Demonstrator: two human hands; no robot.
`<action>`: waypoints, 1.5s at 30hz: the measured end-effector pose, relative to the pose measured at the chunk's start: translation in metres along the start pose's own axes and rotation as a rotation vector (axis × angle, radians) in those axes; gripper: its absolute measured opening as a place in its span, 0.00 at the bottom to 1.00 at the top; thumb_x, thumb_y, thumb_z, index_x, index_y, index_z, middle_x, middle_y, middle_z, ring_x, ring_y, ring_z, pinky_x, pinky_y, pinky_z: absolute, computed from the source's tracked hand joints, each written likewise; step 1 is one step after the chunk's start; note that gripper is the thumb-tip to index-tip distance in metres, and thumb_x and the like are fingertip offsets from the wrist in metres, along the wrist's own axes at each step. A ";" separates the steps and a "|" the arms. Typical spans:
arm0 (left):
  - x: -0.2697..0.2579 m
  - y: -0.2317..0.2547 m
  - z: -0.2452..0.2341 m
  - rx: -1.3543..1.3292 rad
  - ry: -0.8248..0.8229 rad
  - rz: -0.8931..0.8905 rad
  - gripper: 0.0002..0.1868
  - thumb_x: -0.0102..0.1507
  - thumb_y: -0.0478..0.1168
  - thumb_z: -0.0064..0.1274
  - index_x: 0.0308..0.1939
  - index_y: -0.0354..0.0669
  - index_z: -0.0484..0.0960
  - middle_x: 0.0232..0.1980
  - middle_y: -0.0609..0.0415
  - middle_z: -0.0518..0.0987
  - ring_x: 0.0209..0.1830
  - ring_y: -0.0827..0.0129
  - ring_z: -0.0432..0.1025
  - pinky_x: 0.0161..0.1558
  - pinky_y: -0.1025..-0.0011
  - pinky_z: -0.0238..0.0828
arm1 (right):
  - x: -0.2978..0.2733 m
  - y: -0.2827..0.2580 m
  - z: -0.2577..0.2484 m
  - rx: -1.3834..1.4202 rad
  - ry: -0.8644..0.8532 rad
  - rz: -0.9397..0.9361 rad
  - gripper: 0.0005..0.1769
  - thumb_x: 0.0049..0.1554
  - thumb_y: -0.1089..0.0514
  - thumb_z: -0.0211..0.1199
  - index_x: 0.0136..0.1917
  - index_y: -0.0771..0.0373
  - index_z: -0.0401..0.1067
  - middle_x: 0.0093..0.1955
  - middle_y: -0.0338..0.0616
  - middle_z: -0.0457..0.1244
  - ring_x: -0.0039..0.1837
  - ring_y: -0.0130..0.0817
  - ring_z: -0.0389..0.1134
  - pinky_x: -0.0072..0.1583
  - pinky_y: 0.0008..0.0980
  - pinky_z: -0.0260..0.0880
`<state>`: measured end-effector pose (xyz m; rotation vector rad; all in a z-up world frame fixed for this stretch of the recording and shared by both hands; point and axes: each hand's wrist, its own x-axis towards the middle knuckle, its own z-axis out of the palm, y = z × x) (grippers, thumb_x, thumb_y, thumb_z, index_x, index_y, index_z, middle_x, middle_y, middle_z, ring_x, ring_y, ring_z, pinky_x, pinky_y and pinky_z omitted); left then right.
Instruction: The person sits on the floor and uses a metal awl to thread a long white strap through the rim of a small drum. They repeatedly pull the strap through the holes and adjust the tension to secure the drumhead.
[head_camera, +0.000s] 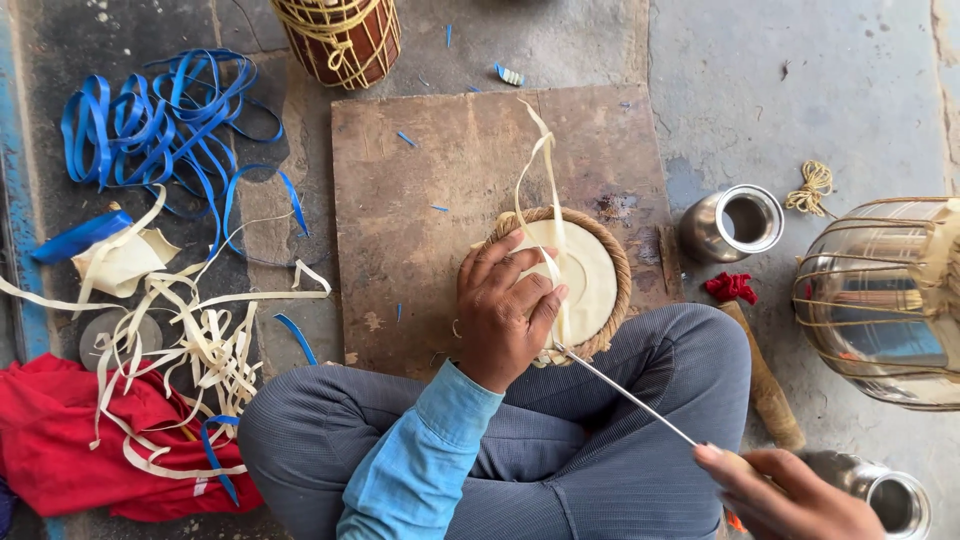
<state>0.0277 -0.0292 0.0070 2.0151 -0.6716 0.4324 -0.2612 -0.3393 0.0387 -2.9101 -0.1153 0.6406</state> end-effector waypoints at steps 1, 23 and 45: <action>-0.001 0.000 0.001 0.003 0.004 -0.012 0.08 0.64 0.44 0.62 0.34 0.45 0.84 0.56 0.56 0.83 0.70 0.55 0.68 0.71 0.52 0.56 | 0.000 0.000 0.020 0.134 0.028 0.020 0.35 0.56 0.50 0.68 0.75 0.39 0.64 0.53 0.27 0.70 0.55 0.20 0.71 0.58 0.27 0.74; -0.017 0.113 -0.012 0.226 -0.031 0.737 0.12 0.68 0.39 0.55 0.54 0.43 0.82 0.43 0.60 0.78 0.44 0.70 0.72 0.57 0.64 0.64 | 0.048 -0.137 -0.084 0.725 1.098 -0.259 0.13 0.63 0.64 0.57 0.61 0.67 0.67 0.62 0.52 0.64 0.63 0.38 0.66 0.65 0.30 0.65; -0.098 0.168 -0.026 -0.607 -0.119 -0.251 0.10 0.69 0.41 0.62 0.42 0.40 0.78 0.38 0.55 0.77 0.32 0.69 0.75 0.33 0.71 0.73 | 0.028 -0.128 -0.064 0.657 0.638 -0.142 0.11 0.52 0.64 0.65 0.50 0.63 0.78 0.42 0.41 0.68 0.43 0.31 0.73 0.45 0.27 0.72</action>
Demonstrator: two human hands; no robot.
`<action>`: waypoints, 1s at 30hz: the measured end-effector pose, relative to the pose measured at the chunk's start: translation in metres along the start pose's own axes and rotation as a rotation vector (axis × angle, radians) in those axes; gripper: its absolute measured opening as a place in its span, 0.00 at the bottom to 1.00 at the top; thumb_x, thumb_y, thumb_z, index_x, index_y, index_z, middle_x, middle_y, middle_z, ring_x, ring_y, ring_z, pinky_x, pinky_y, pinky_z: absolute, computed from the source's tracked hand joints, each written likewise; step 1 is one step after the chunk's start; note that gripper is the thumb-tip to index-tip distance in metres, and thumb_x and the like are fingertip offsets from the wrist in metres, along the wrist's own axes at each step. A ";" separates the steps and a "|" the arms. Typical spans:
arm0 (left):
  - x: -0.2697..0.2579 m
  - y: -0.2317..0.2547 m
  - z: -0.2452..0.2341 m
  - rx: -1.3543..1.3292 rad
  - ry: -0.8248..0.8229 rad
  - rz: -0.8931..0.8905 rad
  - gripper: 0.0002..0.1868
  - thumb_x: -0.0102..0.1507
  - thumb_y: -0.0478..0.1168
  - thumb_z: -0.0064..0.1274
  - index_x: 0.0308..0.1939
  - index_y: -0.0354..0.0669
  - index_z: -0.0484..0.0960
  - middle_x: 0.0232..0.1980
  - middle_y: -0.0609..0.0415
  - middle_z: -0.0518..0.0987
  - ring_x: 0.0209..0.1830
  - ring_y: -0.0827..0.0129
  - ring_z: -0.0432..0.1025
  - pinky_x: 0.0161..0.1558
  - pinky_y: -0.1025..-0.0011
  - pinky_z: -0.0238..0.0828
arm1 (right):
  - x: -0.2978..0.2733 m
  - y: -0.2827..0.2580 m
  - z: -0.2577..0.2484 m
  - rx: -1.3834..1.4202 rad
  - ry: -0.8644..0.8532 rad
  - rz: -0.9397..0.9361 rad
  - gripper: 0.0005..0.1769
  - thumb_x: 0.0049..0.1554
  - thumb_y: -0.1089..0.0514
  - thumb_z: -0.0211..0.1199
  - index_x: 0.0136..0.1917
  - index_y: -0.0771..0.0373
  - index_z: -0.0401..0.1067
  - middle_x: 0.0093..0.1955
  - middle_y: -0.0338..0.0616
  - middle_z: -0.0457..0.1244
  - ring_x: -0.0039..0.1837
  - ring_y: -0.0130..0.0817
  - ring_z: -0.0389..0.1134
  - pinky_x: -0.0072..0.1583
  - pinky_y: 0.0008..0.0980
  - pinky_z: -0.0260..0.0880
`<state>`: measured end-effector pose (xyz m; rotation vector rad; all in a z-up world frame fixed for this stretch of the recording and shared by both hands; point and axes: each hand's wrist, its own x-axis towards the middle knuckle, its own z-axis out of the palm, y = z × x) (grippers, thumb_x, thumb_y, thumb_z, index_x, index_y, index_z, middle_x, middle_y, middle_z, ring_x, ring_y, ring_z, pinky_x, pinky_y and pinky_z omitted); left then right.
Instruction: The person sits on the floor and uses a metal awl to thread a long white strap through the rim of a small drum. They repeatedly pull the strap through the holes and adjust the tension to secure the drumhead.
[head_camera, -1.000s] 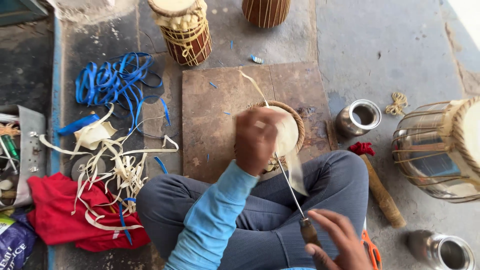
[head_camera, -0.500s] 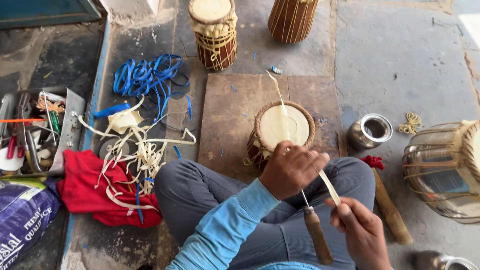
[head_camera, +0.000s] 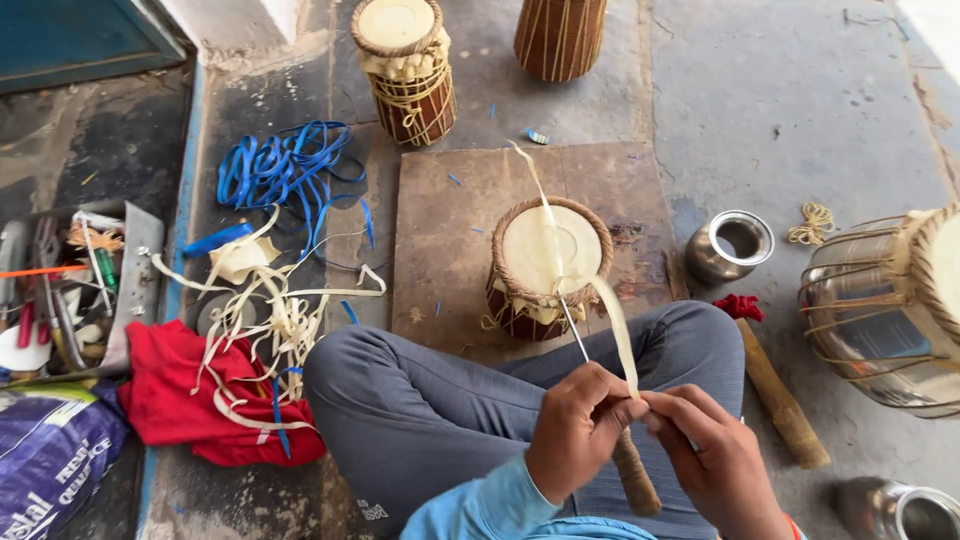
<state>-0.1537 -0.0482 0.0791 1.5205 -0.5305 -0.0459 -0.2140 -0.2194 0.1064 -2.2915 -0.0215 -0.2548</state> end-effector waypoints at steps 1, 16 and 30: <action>-0.002 0.000 -0.003 0.038 -0.014 0.012 0.09 0.69 0.40 0.61 0.42 0.39 0.78 0.37 0.54 0.77 0.31 0.67 0.75 0.33 0.70 0.71 | -0.001 -0.002 0.001 -0.019 -0.024 0.012 0.12 0.52 0.64 0.66 0.50 0.63 0.78 0.43 0.42 0.69 0.43 0.32 0.74 0.45 0.28 0.72; 0.023 -0.034 -0.011 -0.032 0.239 0.189 0.07 0.66 0.36 0.56 0.47 0.43 0.76 0.39 0.53 0.76 0.37 0.64 0.73 0.41 0.65 0.72 | 0.000 0.059 0.016 0.398 -0.158 0.500 0.11 0.59 0.56 0.61 0.43 0.65 0.78 0.29 0.38 0.57 0.32 0.22 0.53 0.34 0.27 0.52; 0.094 -0.031 -0.098 0.090 0.201 -0.078 0.11 0.66 0.41 0.60 0.34 0.37 0.78 0.28 0.56 0.78 0.28 0.80 0.69 0.32 0.75 0.68 | 0.017 0.020 0.019 0.223 -0.108 0.192 0.15 0.56 0.55 0.66 0.55 0.62 0.75 0.48 0.40 0.69 0.46 0.26 0.74 0.48 0.27 0.74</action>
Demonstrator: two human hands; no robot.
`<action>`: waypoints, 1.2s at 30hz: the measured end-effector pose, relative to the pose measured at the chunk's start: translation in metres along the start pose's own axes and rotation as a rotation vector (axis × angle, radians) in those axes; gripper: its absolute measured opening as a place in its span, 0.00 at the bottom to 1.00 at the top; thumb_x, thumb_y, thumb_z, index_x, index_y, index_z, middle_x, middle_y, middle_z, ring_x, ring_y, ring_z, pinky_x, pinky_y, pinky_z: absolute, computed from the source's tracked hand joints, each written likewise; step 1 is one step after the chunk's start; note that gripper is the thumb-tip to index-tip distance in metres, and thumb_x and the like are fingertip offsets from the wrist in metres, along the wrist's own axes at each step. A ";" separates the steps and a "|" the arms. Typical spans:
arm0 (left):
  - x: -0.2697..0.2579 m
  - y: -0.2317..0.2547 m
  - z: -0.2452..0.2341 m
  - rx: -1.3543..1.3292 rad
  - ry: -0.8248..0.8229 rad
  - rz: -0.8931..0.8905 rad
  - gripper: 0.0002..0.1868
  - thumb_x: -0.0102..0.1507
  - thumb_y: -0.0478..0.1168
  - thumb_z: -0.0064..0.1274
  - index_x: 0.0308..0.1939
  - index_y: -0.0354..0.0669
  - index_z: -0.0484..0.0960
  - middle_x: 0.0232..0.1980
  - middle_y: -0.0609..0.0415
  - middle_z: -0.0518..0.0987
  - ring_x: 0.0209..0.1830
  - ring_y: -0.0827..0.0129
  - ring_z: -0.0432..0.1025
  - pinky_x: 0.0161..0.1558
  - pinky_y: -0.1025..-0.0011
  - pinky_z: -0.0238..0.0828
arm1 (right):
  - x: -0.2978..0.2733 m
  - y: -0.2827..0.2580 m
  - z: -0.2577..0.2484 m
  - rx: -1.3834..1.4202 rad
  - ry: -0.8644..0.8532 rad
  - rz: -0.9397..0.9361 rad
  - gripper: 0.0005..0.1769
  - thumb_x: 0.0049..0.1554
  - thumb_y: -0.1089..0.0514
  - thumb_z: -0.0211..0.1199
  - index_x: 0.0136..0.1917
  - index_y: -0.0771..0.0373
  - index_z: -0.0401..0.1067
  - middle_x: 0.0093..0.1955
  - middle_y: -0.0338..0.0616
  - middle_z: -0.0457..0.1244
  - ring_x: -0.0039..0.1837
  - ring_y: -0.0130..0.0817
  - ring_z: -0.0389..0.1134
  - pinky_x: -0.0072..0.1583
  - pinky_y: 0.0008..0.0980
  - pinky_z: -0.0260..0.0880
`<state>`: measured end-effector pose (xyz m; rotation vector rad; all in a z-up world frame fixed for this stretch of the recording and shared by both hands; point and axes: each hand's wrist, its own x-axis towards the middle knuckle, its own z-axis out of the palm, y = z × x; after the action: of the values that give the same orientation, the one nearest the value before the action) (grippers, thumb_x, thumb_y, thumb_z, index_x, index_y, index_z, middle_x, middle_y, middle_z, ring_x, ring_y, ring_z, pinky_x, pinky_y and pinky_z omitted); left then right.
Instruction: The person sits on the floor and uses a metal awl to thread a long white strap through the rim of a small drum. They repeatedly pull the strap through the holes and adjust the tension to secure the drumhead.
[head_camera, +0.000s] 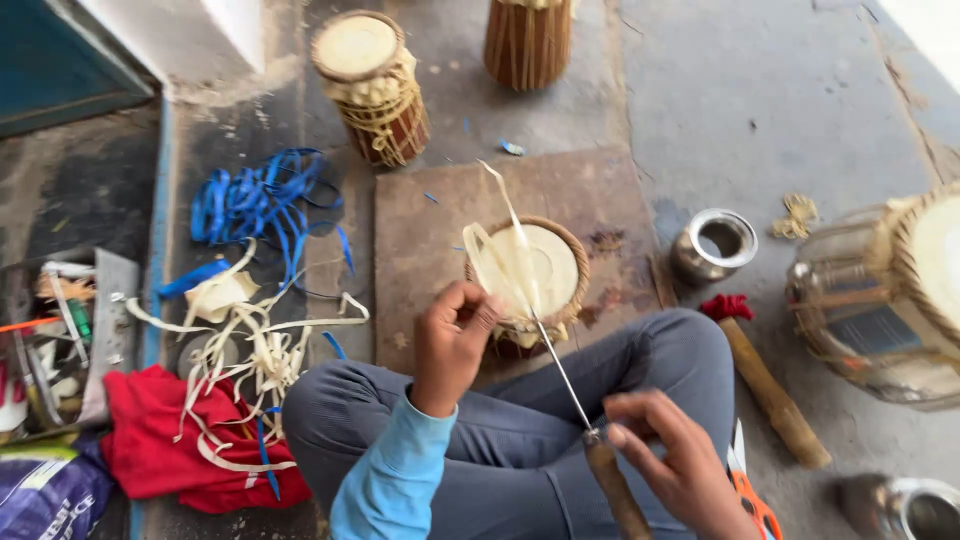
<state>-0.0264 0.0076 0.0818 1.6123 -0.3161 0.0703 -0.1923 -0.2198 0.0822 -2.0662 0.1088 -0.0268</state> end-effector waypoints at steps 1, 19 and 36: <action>-0.008 -0.001 0.008 -0.010 -0.026 -0.033 0.11 0.66 0.40 0.60 0.34 0.37 0.78 0.27 0.55 0.77 0.28 0.79 0.69 0.31 0.75 0.68 | 0.002 -0.009 0.002 0.018 0.013 -0.037 0.15 0.56 0.55 0.66 0.55 0.62 0.74 0.49 0.40 0.70 0.46 0.26 0.75 0.48 0.27 0.75; -0.050 -0.090 0.039 0.422 -0.100 0.294 0.10 0.56 0.45 0.64 0.26 0.45 0.81 0.25 0.52 0.80 0.24 0.60 0.77 0.32 0.60 0.74 | 0.051 0.006 0.020 0.602 -0.161 0.199 0.09 0.63 0.59 0.62 0.50 0.67 0.77 0.35 0.39 0.64 0.38 0.19 0.62 0.41 0.25 0.62; -0.004 -0.040 0.020 0.449 0.039 0.350 0.11 0.63 0.37 0.59 0.32 0.38 0.73 0.38 0.46 0.74 0.38 0.52 0.69 0.41 0.60 0.67 | -0.002 0.008 0.037 0.224 -0.316 0.154 0.35 0.58 0.53 0.65 0.75 0.60 0.59 0.40 0.38 0.64 0.43 0.29 0.67 0.46 0.31 0.69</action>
<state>-0.0236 -0.0104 0.0401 1.9783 -0.5807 0.4679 -0.1922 -0.1904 0.0576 -1.8087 0.0657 0.3656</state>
